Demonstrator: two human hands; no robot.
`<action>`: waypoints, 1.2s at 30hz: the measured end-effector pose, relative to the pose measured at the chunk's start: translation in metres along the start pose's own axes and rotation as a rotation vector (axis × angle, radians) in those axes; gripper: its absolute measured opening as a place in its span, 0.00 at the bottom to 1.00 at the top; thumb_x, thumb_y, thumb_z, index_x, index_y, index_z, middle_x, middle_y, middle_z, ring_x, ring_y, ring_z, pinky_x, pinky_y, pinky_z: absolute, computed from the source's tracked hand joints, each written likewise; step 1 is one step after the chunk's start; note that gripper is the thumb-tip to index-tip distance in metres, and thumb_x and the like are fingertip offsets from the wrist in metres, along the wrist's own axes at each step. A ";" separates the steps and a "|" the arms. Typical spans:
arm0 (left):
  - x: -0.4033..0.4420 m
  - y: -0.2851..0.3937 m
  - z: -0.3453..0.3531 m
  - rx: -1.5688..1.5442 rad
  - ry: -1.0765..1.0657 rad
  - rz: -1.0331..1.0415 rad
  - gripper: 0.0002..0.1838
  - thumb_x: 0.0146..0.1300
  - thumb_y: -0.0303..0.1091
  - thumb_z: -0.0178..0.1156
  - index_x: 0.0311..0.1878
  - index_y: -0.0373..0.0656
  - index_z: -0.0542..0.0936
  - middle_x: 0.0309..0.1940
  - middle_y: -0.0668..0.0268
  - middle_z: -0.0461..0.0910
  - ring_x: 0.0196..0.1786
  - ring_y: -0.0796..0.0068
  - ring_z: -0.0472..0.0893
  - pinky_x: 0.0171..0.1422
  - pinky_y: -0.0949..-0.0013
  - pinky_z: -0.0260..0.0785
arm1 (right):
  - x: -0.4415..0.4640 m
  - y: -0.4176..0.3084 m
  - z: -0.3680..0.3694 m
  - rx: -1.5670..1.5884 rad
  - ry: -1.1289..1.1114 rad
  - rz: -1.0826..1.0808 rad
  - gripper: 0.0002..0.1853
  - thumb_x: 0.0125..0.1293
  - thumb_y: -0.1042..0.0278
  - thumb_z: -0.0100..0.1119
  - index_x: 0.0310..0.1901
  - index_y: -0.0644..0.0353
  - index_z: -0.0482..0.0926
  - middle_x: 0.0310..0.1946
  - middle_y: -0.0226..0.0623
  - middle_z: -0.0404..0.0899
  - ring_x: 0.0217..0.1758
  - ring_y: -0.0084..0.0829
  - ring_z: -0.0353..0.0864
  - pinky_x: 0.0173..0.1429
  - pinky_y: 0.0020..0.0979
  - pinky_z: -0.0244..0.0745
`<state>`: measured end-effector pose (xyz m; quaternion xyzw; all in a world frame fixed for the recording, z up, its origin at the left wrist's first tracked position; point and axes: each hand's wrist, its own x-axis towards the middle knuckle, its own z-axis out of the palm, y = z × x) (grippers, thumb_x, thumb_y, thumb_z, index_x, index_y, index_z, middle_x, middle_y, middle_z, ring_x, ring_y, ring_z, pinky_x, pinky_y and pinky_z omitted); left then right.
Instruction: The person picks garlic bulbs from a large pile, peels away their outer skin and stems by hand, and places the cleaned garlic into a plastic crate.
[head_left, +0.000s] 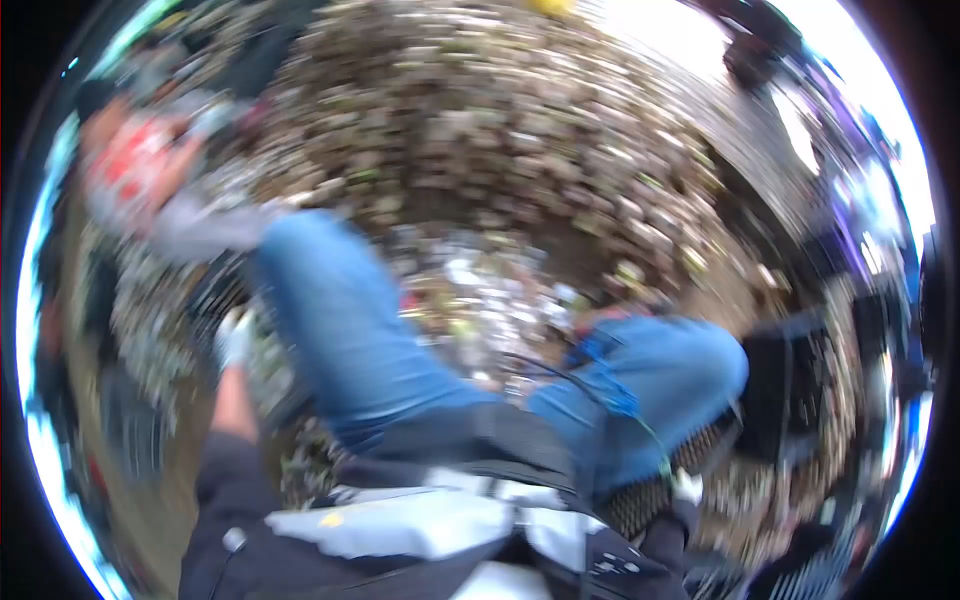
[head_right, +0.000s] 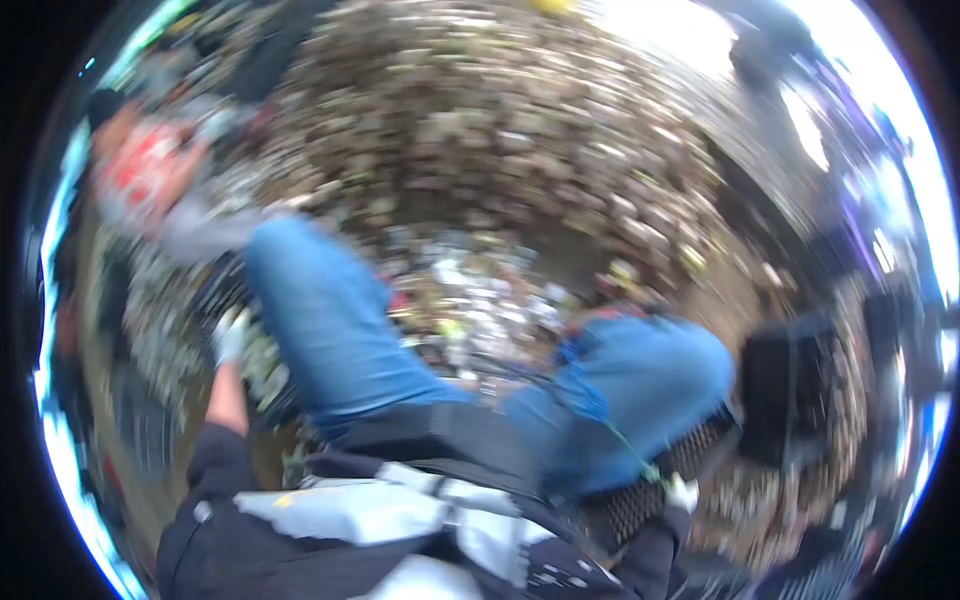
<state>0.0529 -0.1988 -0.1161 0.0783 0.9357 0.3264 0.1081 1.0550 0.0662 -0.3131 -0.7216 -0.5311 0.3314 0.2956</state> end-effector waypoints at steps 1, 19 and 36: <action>0.005 -0.017 0.016 -0.025 -0.007 -0.049 0.20 0.65 0.41 0.62 0.55 0.37 0.82 0.47 0.58 0.85 0.48 0.68 0.82 0.53 0.65 0.73 | -0.015 -0.066 -0.004 -0.326 0.033 0.336 0.27 0.55 0.66 0.71 0.56 0.67 0.78 0.46 0.45 0.84 0.45 0.36 0.82 0.51 0.39 0.78; 0.135 0.003 0.044 -0.065 -0.015 0.046 0.13 0.71 0.37 0.59 0.51 0.40 0.81 0.40 0.68 0.82 0.40 0.75 0.78 0.48 0.70 0.70 | 0.149 -0.044 -0.041 -0.178 0.302 0.369 0.18 0.50 0.79 0.68 0.46 0.65 0.79 0.33 0.37 0.82 0.30 0.31 0.78 0.36 0.34 0.75; 0.015 0.417 0.138 -0.197 -0.314 0.812 0.16 0.73 0.33 0.56 0.62 0.42 0.79 0.55 0.66 0.82 0.55 0.81 0.80 0.60 0.75 0.73 | 0.224 -0.293 0.053 -0.498 0.246 -0.389 0.34 0.63 0.76 0.59 0.71 0.70 0.61 0.67 0.57 0.67 0.72 0.45 0.66 0.76 0.37 0.59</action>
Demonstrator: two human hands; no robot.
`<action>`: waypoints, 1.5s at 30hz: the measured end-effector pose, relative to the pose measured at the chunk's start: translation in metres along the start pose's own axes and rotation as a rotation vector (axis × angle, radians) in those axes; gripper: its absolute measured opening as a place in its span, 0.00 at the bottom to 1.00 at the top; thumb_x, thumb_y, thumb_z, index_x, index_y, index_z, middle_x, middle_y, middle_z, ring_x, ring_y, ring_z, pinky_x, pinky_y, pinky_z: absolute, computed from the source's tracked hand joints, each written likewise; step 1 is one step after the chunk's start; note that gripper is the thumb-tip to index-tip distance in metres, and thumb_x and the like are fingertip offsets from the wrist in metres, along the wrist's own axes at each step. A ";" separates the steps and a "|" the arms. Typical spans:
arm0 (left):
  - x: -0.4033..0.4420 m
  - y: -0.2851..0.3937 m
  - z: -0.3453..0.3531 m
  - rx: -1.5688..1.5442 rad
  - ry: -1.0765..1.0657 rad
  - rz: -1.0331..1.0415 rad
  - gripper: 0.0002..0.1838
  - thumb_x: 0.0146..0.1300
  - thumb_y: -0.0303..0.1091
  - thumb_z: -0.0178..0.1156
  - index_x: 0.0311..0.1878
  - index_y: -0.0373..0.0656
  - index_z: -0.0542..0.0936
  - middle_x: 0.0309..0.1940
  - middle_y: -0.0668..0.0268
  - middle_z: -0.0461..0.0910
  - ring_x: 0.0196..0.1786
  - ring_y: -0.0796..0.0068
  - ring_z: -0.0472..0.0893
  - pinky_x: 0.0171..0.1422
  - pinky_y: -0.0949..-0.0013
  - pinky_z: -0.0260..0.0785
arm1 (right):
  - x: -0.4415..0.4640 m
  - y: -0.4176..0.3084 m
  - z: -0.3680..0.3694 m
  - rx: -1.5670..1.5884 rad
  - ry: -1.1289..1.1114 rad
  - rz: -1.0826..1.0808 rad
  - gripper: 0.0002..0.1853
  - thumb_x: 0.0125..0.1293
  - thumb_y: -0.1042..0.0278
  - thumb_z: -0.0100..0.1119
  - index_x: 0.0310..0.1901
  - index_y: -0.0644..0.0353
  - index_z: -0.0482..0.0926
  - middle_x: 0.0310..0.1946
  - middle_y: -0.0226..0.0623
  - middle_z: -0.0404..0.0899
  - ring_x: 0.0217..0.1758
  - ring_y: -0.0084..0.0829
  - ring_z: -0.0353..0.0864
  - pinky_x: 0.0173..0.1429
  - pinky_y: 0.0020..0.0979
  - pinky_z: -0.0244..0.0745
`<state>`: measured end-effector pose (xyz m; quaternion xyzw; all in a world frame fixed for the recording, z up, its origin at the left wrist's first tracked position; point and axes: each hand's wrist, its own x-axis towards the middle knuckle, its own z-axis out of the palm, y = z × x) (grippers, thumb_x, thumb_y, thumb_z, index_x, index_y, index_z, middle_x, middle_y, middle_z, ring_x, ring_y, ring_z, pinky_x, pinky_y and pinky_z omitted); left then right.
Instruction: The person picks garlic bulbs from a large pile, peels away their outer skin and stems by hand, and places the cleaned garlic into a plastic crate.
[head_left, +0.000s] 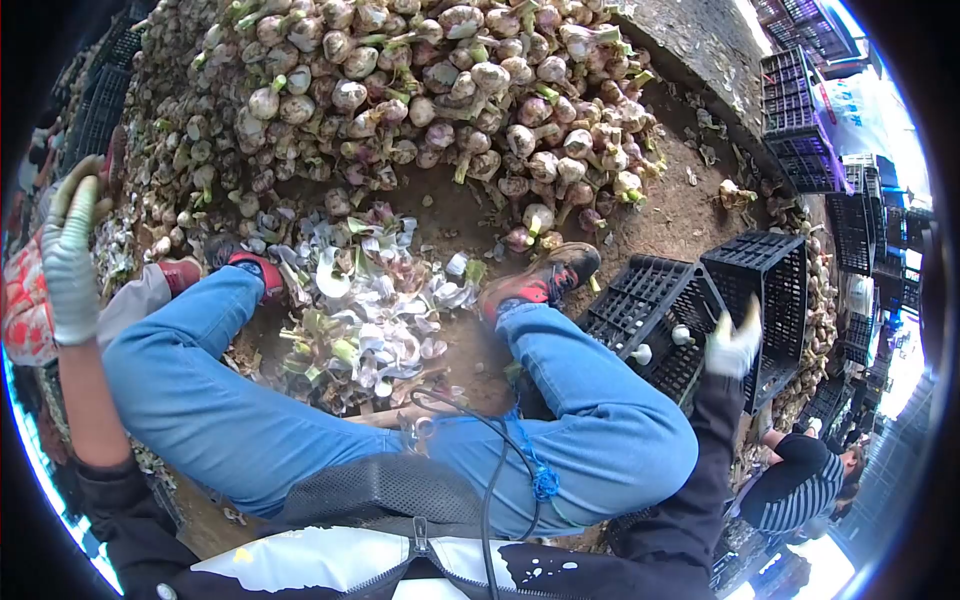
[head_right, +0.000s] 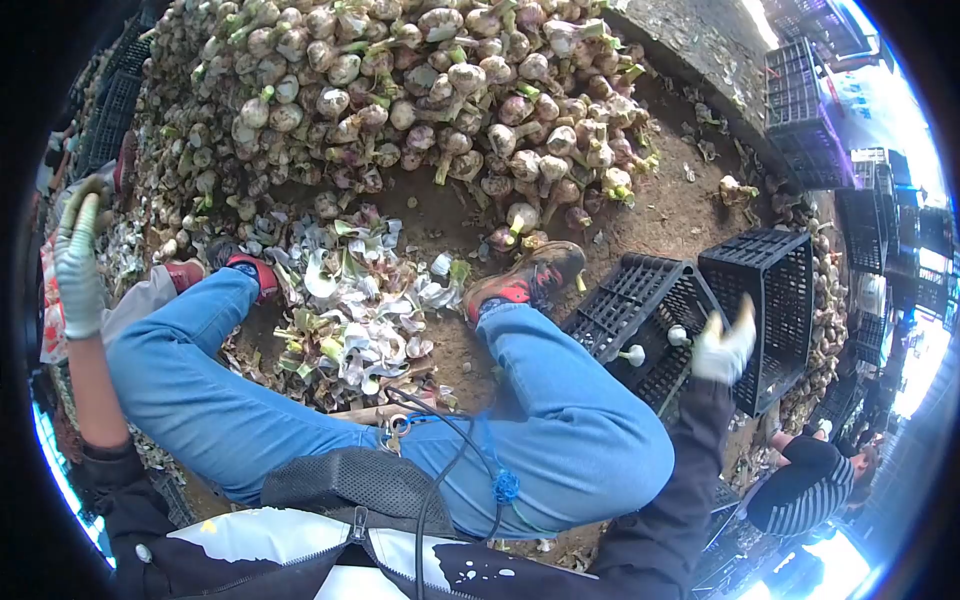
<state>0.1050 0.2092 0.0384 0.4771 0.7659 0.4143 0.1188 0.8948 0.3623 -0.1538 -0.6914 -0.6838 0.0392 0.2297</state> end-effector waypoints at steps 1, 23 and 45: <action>-0.008 0.027 0.031 0.022 -0.047 -0.068 0.17 0.74 0.33 0.56 0.62 0.41 0.79 0.56 0.66 0.81 0.57 0.80 0.78 0.60 0.74 0.73 | 0.026 -0.044 0.025 0.284 -0.186 0.125 0.36 0.60 0.80 0.60 0.71 0.70 0.60 0.64 0.56 0.70 0.69 0.42 0.70 0.74 0.36 0.62; -0.077 0.097 0.174 -0.493 -0.582 -0.244 0.25 0.58 0.25 0.67 0.60 0.36 0.77 0.55 0.57 0.78 0.53 0.68 0.80 0.58 0.69 0.73 | 0.126 -0.150 0.075 0.379 -0.607 -0.063 0.17 0.64 0.85 0.56 0.54 0.64 0.78 0.48 0.44 0.85 0.53 0.34 0.85 0.58 0.30 0.77; -0.124 0.105 0.164 -0.002 -0.064 0.838 0.17 0.57 0.29 0.66 0.51 0.44 0.78 0.41 0.52 0.81 0.34 0.55 0.83 0.31 0.58 0.77 | -0.066 -0.409 -0.012 1.601 -1.088 0.401 0.20 0.74 0.57 0.57 0.57 0.65 0.76 0.45 0.33 0.82 0.45 0.21 0.81 0.50 0.23 0.76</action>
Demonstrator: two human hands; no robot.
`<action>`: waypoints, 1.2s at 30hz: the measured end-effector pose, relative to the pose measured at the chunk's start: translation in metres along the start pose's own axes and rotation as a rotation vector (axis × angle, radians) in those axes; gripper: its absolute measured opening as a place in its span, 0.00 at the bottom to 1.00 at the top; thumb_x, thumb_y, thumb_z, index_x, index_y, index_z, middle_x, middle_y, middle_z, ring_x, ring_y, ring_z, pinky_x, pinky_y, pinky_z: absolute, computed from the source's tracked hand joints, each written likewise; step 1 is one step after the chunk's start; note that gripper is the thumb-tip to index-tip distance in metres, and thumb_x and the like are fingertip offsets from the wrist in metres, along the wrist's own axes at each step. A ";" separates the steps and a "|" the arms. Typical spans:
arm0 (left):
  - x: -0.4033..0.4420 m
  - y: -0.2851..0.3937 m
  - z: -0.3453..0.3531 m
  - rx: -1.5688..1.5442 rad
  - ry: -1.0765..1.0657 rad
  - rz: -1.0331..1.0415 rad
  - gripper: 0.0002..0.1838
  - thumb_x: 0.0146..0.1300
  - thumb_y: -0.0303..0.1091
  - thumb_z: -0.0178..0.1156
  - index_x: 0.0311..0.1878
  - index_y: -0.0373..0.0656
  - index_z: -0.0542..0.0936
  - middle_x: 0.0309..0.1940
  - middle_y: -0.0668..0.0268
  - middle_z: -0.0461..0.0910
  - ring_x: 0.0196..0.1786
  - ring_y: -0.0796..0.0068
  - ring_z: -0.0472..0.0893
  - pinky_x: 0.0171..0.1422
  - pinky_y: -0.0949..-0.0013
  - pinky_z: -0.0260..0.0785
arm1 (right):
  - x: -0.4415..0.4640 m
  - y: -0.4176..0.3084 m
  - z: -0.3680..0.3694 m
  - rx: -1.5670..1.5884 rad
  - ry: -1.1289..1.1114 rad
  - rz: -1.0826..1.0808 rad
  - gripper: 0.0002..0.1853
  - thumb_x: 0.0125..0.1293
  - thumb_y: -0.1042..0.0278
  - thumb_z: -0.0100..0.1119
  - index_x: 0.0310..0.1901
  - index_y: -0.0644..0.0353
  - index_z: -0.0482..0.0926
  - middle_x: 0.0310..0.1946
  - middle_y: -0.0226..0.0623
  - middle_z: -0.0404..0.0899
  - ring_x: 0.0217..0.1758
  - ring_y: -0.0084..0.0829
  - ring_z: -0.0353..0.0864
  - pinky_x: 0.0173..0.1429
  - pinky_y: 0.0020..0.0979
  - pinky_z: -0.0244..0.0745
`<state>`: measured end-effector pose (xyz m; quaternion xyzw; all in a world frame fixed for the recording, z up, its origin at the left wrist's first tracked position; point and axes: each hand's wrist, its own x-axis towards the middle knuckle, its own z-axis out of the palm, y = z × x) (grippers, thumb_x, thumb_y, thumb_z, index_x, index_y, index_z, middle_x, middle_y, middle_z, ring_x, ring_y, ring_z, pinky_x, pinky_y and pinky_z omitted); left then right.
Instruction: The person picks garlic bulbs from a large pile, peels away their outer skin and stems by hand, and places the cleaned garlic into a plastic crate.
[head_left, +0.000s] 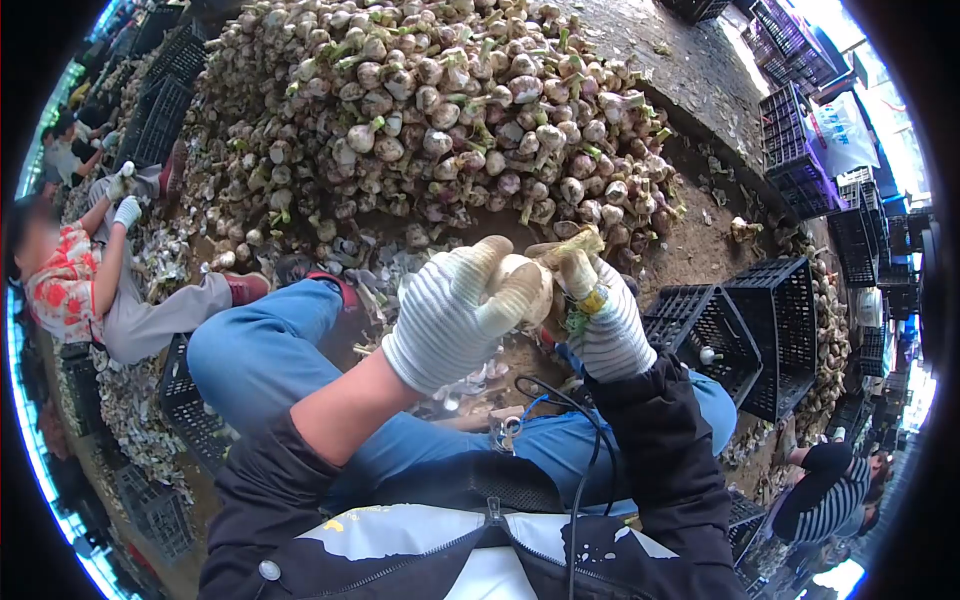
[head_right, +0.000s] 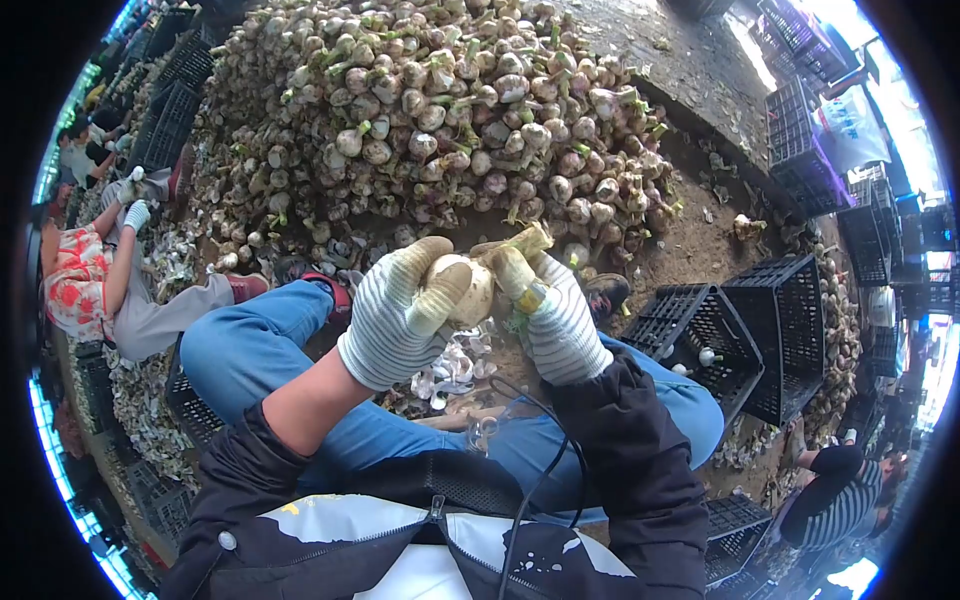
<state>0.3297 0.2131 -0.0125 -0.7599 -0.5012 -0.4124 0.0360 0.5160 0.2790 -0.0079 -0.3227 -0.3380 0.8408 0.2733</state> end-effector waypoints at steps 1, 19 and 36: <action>-0.002 0.002 0.002 -0.019 0.014 -0.033 0.17 0.56 0.28 0.66 0.51 0.45 0.78 0.41 0.52 0.81 0.34 0.55 0.83 0.31 0.59 0.77 | 0.002 0.001 0.008 -0.028 0.059 -0.033 0.22 0.73 0.54 0.58 0.56 0.65 0.77 0.46 0.34 0.82 0.46 0.22 0.81 0.52 0.24 0.76; 0.008 -0.002 0.009 -0.353 0.219 -0.433 0.46 0.43 0.26 0.82 0.63 0.39 0.64 0.53 0.61 0.70 0.52 0.72 0.77 0.59 0.68 0.75 | -0.037 -0.301 0.005 -1.986 0.457 -0.866 0.20 0.73 0.58 0.54 0.55 0.67 0.78 0.35 0.36 0.83 0.35 0.22 0.81 0.40 0.25 0.76; -0.025 -0.009 0.012 -0.182 0.115 -0.184 0.38 0.44 0.28 0.77 0.59 0.40 0.70 0.52 0.50 0.74 0.51 0.51 0.79 0.53 0.56 0.76 | 0.003 0.017 -0.006 0.039 -0.091 0.008 0.25 0.73 0.50 0.57 0.61 0.63 0.74 0.43 0.30 0.80 0.44 0.19 0.78 0.47 0.22 0.74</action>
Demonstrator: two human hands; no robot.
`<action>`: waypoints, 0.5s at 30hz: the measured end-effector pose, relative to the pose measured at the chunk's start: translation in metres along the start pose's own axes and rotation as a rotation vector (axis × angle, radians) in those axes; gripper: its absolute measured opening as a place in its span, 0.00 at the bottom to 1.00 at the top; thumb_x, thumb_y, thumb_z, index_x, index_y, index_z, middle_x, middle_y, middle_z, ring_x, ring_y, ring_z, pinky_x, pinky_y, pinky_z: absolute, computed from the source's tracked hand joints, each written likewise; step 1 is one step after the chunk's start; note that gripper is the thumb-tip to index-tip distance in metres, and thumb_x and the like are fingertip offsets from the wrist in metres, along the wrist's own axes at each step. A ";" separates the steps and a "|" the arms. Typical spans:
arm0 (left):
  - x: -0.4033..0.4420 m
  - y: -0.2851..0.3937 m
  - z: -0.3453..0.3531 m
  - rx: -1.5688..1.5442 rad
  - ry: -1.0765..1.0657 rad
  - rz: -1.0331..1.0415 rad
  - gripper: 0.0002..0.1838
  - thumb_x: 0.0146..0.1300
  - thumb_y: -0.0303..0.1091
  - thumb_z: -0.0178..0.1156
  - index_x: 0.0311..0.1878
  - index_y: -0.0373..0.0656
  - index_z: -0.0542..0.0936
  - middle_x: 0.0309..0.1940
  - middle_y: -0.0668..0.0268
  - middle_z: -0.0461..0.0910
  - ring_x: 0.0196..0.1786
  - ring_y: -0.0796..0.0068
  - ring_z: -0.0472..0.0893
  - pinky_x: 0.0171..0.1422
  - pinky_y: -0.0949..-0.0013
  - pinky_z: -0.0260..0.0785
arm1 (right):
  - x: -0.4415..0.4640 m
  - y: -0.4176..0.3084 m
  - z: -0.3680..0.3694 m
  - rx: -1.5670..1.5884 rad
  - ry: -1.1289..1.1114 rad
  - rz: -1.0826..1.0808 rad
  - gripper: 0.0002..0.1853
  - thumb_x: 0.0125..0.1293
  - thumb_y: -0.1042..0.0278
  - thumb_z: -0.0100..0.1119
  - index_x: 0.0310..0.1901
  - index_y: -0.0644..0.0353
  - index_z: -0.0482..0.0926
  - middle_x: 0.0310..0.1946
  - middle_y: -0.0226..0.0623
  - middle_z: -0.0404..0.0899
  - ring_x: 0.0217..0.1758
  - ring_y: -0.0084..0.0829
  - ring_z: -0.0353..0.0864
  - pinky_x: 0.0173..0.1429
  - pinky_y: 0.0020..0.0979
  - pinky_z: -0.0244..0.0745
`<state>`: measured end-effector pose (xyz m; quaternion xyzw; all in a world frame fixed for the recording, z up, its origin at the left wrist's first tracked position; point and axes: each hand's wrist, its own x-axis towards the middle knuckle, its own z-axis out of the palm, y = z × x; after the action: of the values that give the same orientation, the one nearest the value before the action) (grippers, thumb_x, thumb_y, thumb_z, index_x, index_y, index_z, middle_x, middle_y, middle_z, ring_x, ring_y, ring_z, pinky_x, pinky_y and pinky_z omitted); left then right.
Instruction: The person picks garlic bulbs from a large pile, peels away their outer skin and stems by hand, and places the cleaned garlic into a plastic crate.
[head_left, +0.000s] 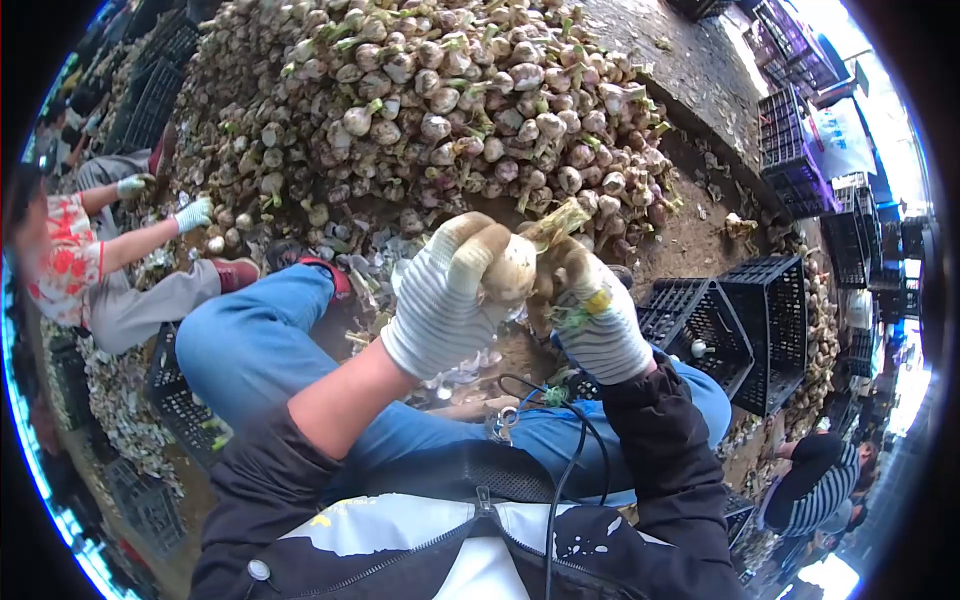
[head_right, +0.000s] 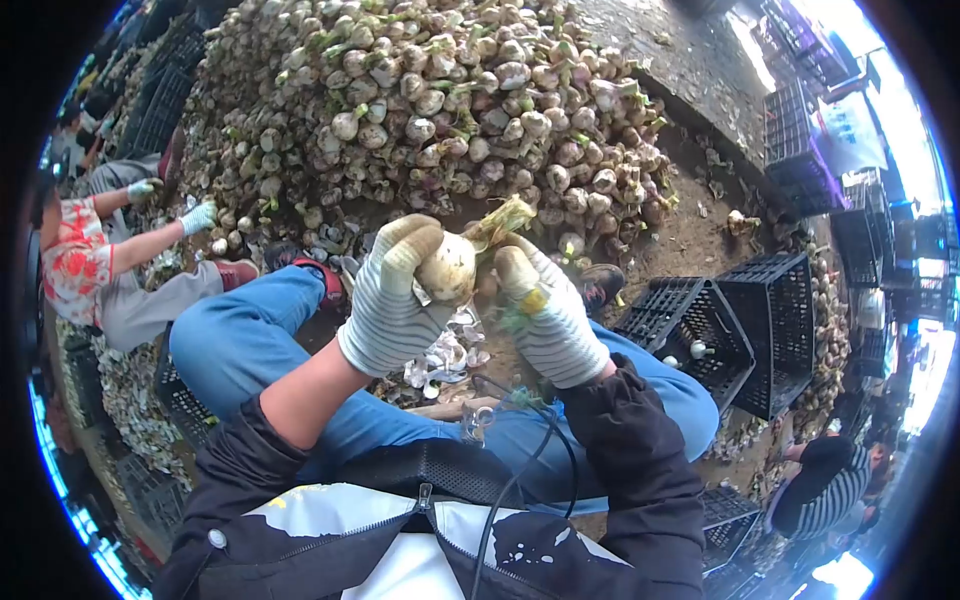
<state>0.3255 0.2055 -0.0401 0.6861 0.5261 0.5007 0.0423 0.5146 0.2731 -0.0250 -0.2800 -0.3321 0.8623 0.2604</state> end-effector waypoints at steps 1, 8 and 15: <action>-0.001 -0.003 0.002 0.036 -0.031 0.035 0.38 0.44 0.28 0.77 0.59 0.40 0.70 0.51 0.50 0.75 0.50 0.51 0.80 0.52 0.56 0.76 | 0.003 -0.003 0.006 -0.011 0.052 0.014 0.25 0.73 0.49 0.57 0.59 0.63 0.75 0.44 0.30 0.80 0.44 0.19 0.78 0.48 0.22 0.74; -0.007 -0.009 0.022 -0.004 -0.087 0.021 0.37 0.42 0.24 0.73 0.60 0.43 0.71 0.49 0.48 0.76 0.46 0.47 0.81 0.47 0.54 0.77 | 0.009 0.005 -0.007 -0.151 0.173 0.016 0.25 0.74 0.48 0.56 0.57 0.63 0.77 0.47 0.32 0.82 0.45 0.19 0.80 0.48 0.23 0.75; -0.008 -0.009 0.028 -0.082 -0.102 -0.063 0.39 0.44 0.26 0.78 0.60 0.43 0.69 0.53 0.52 0.74 0.52 0.54 0.79 0.54 0.58 0.75 | 0.003 -0.001 -0.009 -0.263 0.175 -0.016 0.22 0.75 0.52 0.54 0.57 0.61 0.77 0.46 0.33 0.82 0.47 0.20 0.80 0.50 0.24 0.75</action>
<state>0.3404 0.2168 -0.0643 0.6916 0.5236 0.4846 0.1129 0.5187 0.2795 -0.0309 -0.3831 -0.4205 0.7815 0.2562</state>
